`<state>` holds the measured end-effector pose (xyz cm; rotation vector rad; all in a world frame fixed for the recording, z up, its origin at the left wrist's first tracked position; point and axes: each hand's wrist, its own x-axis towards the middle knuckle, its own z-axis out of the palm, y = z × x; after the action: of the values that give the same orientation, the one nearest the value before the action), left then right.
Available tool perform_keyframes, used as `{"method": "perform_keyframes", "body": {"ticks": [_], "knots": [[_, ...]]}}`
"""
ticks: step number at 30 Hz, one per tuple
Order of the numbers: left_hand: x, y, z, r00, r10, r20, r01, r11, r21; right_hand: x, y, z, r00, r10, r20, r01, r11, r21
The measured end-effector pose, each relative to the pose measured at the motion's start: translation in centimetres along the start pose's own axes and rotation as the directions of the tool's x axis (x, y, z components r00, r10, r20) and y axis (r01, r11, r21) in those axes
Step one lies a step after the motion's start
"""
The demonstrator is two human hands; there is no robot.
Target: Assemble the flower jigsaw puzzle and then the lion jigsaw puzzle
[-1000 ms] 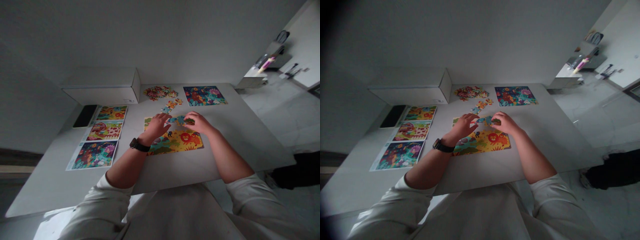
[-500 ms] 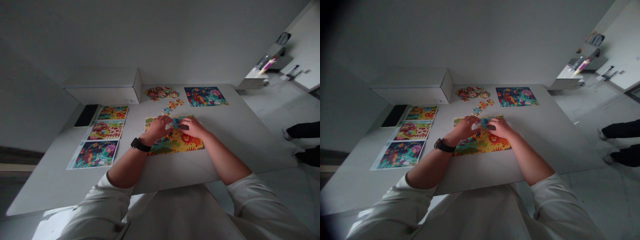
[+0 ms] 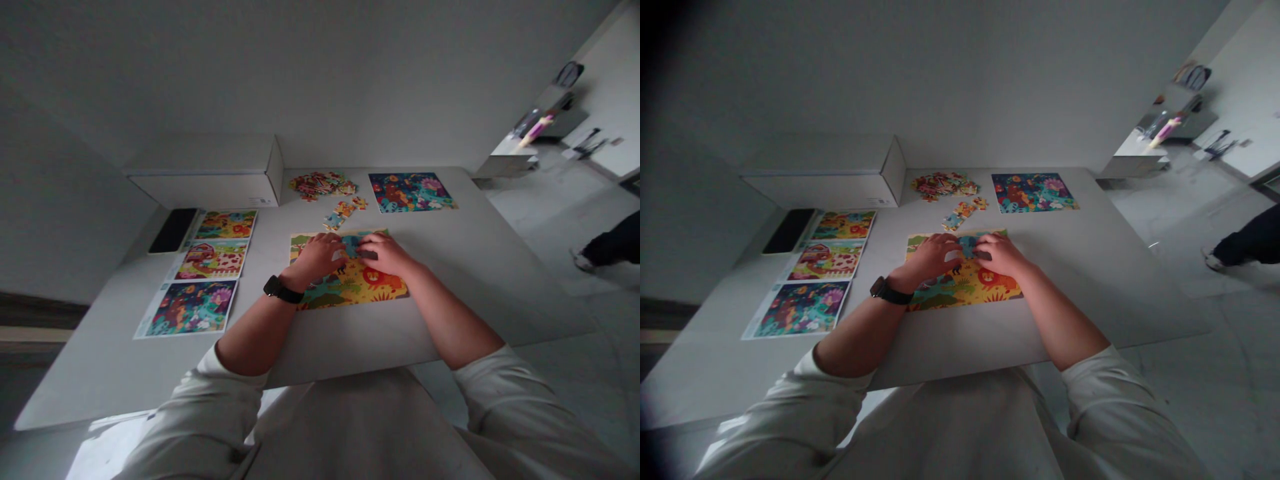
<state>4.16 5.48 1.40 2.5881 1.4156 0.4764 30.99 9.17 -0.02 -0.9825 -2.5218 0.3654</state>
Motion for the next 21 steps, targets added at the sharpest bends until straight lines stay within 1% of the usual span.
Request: {"method": "perform_keyframes", "body": {"ticks": [6,12,16,19,21], "knots": [[0.0,0.2,0.4,1.0,-0.026,0.004,0.026,1.0,0.018,0.0,0.0,0.0,1.0,-0.013,-0.016,0.012,0.999,-0.048],[0.0,0.6,0.2,0.998,-0.065,0.002,0.065,0.998,-0.022,0.2,-0.2,-0.1,1.0,-0.006,-0.002,0.006,0.998,-0.064],[0.2,0.8,-0.1,1.0,-0.004,-0.006,0.004,0.998,-0.058,0.2,-0.6,-0.3,1.0,0.018,0.017,-0.017,0.998,-0.062],[0.3,1.0,-0.3,0.999,0.048,0.017,-0.047,0.995,-0.085,0.2,-0.8,-0.4,1.0,0.019,0.0,-0.019,0.999,-0.036],[0.2,1.1,-0.3,0.998,0.054,0.038,-0.05,0.994,-0.097,0.1,-0.9,-0.4,1.0,0.012,-0.022,-0.012,1.0,-0.025]]}}
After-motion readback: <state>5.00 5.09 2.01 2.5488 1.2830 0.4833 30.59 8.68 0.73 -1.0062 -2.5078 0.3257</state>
